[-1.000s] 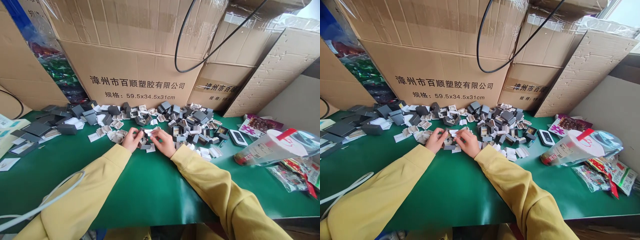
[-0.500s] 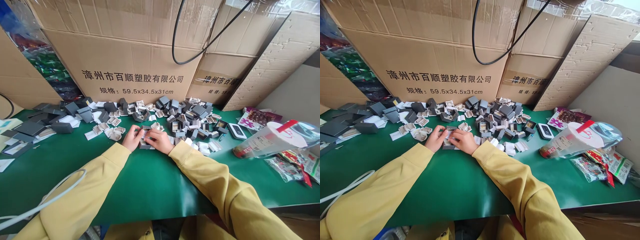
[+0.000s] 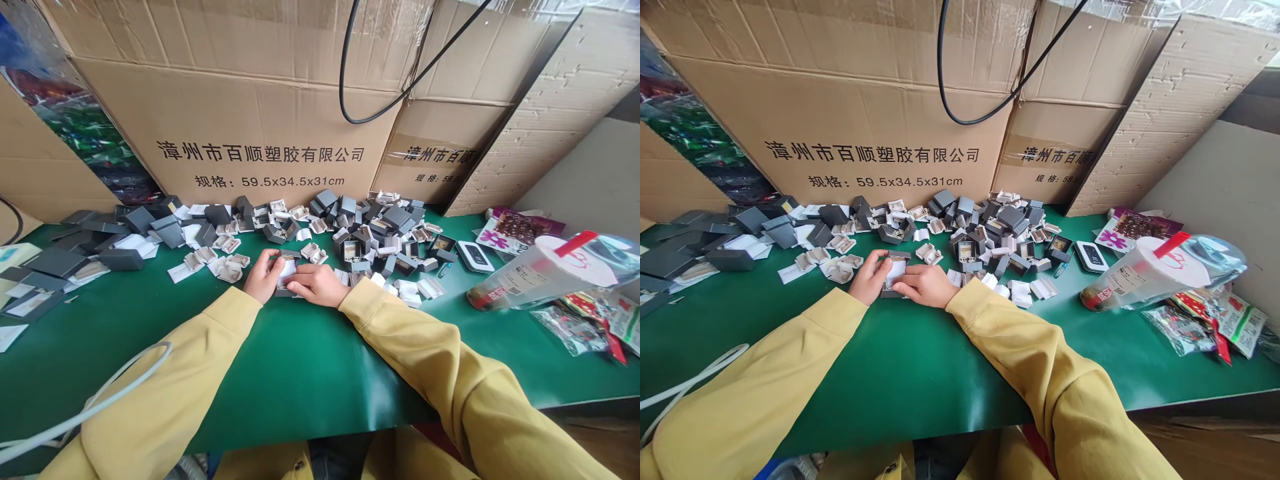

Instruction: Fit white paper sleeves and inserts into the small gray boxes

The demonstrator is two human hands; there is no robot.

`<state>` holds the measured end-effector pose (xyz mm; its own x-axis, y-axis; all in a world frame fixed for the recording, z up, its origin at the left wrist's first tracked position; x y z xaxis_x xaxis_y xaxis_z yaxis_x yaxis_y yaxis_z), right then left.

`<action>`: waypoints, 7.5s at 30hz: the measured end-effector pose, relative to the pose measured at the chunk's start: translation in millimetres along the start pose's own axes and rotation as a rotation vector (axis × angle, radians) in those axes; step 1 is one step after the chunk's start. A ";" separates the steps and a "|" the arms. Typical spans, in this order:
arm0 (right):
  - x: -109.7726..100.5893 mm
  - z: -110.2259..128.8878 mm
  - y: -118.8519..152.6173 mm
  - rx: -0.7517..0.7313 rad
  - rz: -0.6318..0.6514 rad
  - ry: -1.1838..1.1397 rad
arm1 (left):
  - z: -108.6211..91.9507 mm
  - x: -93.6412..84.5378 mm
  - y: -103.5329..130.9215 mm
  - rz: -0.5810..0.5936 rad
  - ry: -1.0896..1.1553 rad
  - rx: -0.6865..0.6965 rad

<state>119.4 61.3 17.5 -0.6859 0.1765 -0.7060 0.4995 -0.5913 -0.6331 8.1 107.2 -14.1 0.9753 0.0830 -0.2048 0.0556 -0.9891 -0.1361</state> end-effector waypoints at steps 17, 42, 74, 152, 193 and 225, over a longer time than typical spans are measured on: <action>-3.2 -11.3 1.4 0.116 -0.063 0.036 | 14.3 1.5 -7.0 0.006 0.124 0.078; -0.7 -65.4 6.4 0.685 -0.297 -0.466 | -5.3 19.5 8.0 0.253 0.220 0.086; -5.4 -41.4 2.1 0.428 -0.233 -0.033 | 9.7 11.9 -0.1 -0.011 -0.071 0.068; 1.2 -23.0 4.9 0.263 0.170 0.358 | 22.6 1.7 -13.7 0.026 0.018 -0.044; 12.8 -13.6 5.4 0.132 0.264 0.300 | 15.4 -11.4 -10.9 -0.252 -0.099 0.011; 8.1 -3.1 12.1 0.114 0.277 0.261 | 26.9 -13.0 -17.9 -0.178 0.281 -0.248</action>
<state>121.5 58.0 3.2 -0.3682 0.1835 -0.9114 0.5746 -0.7257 -0.3783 -11.3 127.1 -35.0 0.9643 0.2531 0.0779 0.2452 -0.9644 0.0990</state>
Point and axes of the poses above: each hand's wrist, its own y-axis away from the middle knuckle, its own x-axis out of the palm, z = x × y, the point moved 8 cm from there along -y, towards the middle knuckle, and after that the axes turned 12 degrees about -z, right-handed, at the moved point
